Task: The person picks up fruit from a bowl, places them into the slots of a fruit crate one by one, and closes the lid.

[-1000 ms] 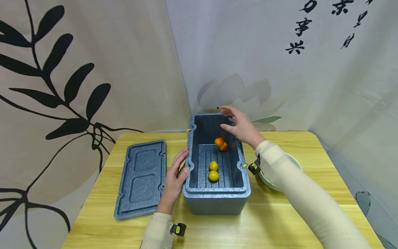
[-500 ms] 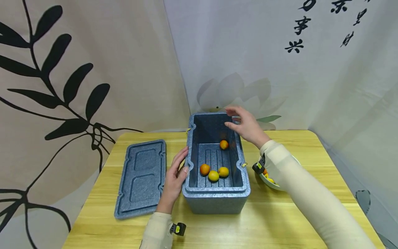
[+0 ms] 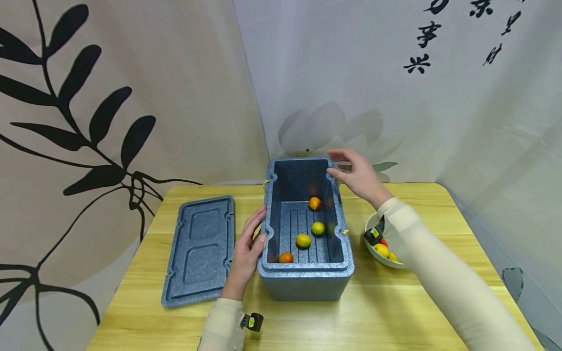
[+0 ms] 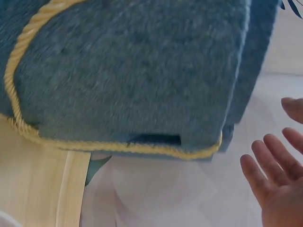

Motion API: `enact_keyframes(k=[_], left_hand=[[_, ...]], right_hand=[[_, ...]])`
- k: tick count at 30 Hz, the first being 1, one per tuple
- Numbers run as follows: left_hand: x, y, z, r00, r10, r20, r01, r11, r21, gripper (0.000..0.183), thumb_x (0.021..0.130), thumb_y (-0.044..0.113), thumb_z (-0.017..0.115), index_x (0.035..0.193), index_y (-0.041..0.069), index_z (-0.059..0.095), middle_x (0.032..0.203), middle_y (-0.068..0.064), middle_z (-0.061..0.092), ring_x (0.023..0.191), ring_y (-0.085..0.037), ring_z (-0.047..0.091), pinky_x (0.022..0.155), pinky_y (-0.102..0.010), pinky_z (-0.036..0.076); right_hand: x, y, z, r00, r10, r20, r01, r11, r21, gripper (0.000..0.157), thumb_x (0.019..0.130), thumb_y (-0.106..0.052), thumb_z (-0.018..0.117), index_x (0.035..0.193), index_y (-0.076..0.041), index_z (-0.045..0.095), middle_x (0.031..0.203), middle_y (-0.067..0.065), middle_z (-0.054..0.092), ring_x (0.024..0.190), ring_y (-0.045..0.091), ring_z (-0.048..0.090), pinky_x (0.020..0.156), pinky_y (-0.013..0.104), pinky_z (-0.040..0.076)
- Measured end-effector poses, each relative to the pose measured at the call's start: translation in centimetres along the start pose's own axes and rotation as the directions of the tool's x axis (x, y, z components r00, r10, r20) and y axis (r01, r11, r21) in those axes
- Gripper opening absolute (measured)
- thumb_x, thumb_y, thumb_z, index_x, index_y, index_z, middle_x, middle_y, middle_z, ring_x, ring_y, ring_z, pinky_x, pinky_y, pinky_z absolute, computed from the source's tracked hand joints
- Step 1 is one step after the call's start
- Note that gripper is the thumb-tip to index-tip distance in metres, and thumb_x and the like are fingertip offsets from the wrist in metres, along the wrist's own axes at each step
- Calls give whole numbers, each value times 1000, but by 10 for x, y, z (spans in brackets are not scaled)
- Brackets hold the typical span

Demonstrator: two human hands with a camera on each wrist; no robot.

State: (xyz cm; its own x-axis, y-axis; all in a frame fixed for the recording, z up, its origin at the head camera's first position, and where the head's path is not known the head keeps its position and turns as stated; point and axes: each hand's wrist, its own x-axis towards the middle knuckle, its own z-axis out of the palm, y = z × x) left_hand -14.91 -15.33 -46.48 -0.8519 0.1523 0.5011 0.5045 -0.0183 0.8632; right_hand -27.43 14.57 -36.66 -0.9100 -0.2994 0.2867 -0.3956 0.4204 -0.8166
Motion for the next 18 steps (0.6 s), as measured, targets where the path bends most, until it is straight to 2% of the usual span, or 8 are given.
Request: enact_keyframes(k=[7,14,18], left_hand=[[0,0,0,1000,9,-1,-9,1000,1,48,98,-1,47,146,-3,42,154,-16,33,142,-31,27,114,-45,24],[1,1,0,1000,-10,-4,10,1000,7,49,97,-3,46,146,-3,41,154,-16,32,142,-32,27,113,-35,26],[1,2,1,1000,-11,4,11,1000,8,50,97,-4,45,147,-2,41,155,-15,32,143,-31,26,113,-37,26]], right_hand=[[-15,17,-18,998,24,-51,-23,999,25,47,96,-18,65,138,-3,51,133,17,53,123,32,50,104,49,39],[-30,35,-34,995,82,-61,-80,996,33,48,96,-16,65,139,-1,49,135,18,51,124,34,48,104,51,38],[-37,44,-42,992,100,-74,-99,995,11,47,96,-18,64,138,-1,50,134,17,51,123,34,49,103,49,39]])
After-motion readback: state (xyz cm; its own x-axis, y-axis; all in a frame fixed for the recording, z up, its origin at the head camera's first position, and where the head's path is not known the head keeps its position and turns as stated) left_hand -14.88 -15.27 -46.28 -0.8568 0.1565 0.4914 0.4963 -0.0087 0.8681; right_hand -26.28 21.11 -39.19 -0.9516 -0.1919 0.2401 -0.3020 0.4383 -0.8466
